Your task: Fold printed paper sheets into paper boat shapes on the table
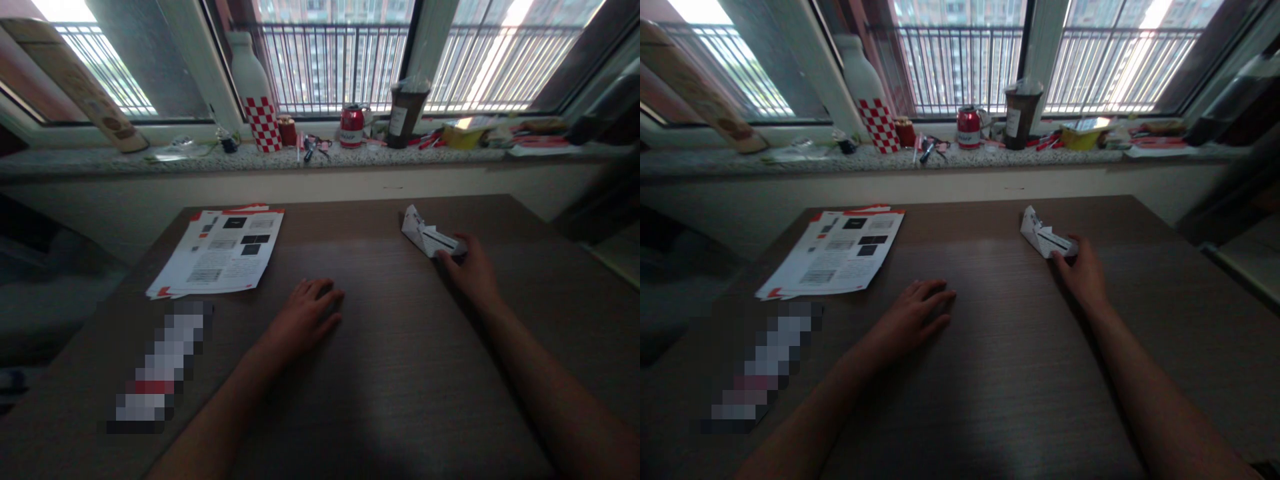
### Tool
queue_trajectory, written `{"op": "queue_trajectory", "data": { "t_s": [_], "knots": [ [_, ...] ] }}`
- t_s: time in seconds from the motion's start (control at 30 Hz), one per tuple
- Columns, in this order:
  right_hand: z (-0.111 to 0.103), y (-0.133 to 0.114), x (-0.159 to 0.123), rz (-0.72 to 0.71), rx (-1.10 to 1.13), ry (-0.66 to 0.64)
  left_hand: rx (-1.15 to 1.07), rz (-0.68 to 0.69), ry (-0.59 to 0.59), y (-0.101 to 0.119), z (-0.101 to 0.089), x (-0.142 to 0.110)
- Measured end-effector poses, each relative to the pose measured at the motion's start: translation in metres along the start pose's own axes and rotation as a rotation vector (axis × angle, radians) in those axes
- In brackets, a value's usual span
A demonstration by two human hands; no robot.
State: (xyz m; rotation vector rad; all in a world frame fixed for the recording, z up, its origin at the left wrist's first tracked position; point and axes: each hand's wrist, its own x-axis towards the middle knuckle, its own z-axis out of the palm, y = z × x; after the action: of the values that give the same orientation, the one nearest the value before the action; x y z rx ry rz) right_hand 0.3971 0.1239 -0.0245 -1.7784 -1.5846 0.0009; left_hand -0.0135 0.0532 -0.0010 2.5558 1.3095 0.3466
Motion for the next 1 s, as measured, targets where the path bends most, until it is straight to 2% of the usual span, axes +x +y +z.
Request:
{"op": "queue_trajectory", "data": {
  "t_s": [0.17, 0.23, 0.33, 0.47, 0.73, 0.9, 1.0],
  "knots": [
    [-0.022, -0.012, -0.001, -0.133, -0.055, 0.202, 0.006, 0.004, -0.011, -0.001, 0.000, 0.000],
    [-0.029, -0.026, -0.007, -0.149, 0.001, 0.190, 0.007, 0.004, -0.009, -0.001, 0.000, -0.001],
    [-0.031, -0.050, -0.023, -0.132, 0.098, 0.063, 0.006, 0.004, -0.001, 0.000, -0.001, -0.001],
    [-0.019, -0.076, -0.043, -0.140, 0.137, -0.164, 0.002, 0.010, -0.005, 0.000, -0.002, 0.000],
    [0.003, -0.087, -0.064, -0.333, 0.159, -0.492, -0.008, 0.012, 0.010, 0.001, -0.001, -0.001],
    [0.010, -0.086, -0.061, -0.494, 0.150, -0.525, -0.002, -0.001, -0.001, 0.001, -0.003, -0.001],
    [0.012, -0.085, -0.058, -0.504, 0.214, -0.551, -0.038, 0.002, 0.006, 0.000, -0.005, -0.001]
  ]
}}
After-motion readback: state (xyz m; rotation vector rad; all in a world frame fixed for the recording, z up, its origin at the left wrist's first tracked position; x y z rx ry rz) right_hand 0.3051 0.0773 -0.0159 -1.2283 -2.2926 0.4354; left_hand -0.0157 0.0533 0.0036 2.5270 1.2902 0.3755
